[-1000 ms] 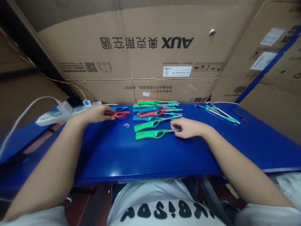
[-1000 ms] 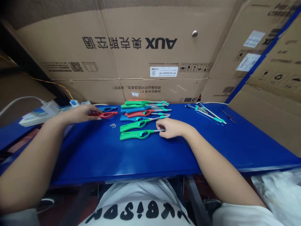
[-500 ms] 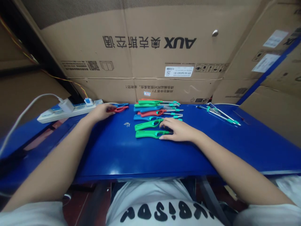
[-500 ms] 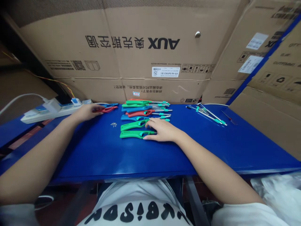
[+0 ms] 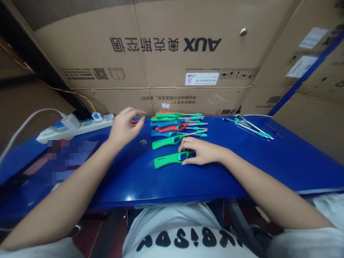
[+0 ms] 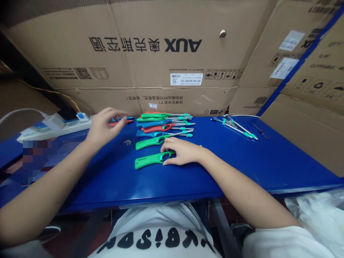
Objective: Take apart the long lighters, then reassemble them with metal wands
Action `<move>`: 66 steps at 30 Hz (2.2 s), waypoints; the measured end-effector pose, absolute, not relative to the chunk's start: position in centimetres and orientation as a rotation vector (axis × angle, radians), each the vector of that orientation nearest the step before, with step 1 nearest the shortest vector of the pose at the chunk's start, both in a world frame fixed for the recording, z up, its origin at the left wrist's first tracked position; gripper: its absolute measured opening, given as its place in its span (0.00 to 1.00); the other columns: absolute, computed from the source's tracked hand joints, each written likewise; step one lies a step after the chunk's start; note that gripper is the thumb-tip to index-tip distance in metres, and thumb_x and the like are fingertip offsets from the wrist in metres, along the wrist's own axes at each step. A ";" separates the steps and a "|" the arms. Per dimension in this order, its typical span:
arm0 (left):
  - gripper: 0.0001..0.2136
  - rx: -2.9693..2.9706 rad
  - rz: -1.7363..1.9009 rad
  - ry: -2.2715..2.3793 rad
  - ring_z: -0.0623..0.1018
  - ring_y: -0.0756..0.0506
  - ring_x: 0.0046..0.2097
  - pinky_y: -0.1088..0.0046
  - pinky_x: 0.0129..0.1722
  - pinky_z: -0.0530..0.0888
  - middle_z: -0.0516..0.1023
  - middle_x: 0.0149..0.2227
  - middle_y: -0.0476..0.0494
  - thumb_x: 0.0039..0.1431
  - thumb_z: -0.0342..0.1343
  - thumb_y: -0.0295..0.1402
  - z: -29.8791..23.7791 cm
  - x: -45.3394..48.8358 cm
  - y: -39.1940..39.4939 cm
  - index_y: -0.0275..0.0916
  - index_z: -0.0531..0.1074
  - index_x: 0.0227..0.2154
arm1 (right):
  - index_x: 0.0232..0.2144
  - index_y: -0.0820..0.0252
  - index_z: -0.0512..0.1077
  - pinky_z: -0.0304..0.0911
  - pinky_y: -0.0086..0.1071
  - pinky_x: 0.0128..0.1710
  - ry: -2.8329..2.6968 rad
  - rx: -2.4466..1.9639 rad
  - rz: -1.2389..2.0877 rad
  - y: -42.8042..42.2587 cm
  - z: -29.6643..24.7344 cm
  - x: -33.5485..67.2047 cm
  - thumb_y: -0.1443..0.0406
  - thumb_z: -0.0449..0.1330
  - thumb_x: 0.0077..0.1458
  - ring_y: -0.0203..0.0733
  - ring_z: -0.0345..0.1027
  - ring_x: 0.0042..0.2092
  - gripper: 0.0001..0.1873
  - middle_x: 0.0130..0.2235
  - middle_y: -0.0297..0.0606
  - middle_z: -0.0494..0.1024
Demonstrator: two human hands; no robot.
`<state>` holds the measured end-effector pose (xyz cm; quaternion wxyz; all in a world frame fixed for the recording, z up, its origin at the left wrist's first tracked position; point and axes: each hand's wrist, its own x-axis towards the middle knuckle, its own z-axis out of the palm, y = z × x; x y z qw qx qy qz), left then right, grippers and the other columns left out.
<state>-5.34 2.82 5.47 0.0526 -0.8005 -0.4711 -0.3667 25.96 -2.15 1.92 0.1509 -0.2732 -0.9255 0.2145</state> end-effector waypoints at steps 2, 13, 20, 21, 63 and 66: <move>0.15 -2.676 -1.051 -1.260 0.77 0.42 0.45 0.65 0.48 0.74 0.78 0.43 0.40 0.67 0.51 0.39 5.2 -2.8 0.4 0.37 0.75 0.49 | 0.45 0.59 0.72 0.65 0.38 0.50 -2.675 -0.793 0.577 -2.2 2.0 25.9 0.57 0.67 0.56 0.45 0.66 0.49 0.17 0.46 0.42 0.72; 0.15 -3.206 -0.567 -1.082 0.76 0.40 0.49 0.61 0.53 0.75 0.75 0.46 0.37 0.65 0.57 0.32 0.8 1.6 -3.5 0.37 0.74 0.53 | 0.40 0.60 0.68 0.62 0.34 0.39 -2.662 -0.925 0.436 -2.2 2.5 26.0 0.56 0.70 0.53 0.44 0.66 0.40 0.20 0.41 0.40 0.73; 0.14 -3.154 -0.640 -1.072 0.75 0.39 0.49 0.58 0.53 0.74 0.75 0.45 0.38 0.65 0.56 0.32 0.1 1.9 -3.5 0.37 0.74 0.53 | 0.39 0.59 0.68 0.60 0.34 0.38 -2.673 -1.004 0.383 -2.4 2.8 26.2 0.55 0.71 0.52 0.45 0.66 0.40 0.21 0.39 0.40 0.74; 0.14 -3.150 -0.639 -1.064 0.75 0.39 0.49 0.58 0.52 0.75 0.74 0.45 0.38 0.65 0.56 0.32 0.1 1.9 -3.6 0.38 0.74 0.52 | 0.39 0.59 0.68 0.60 0.34 0.38 -2.676 -1.007 0.367 -2.5 2.8 26.1 0.54 0.71 0.51 0.45 0.66 0.40 0.21 0.39 0.40 0.74; 0.15 -2.893 -0.482 -0.987 0.75 0.38 0.48 0.59 0.48 0.76 0.76 0.45 0.36 0.67 0.54 0.32 0.8 2.1 -4.4 0.37 0.73 0.54 | 0.38 0.60 0.67 0.60 0.37 0.41 -2.733 -1.114 0.177 -3.2 3.2 25.5 0.55 0.68 0.55 0.49 0.69 0.41 0.19 0.40 0.45 0.75; 0.15 -2.894 -0.486 -1.024 0.77 0.38 0.49 0.60 0.47 0.77 0.76 0.46 0.37 0.67 0.54 0.32 0.7 2.1 -4.4 0.36 0.72 0.55 | 0.39 0.60 0.66 0.59 0.35 0.39 -2.718 -1.124 0.256 -3.2 3.1 25.5 0.55 0.67 0.55 0.47 0.69 0.39 0.19 0.39 0.43 0.76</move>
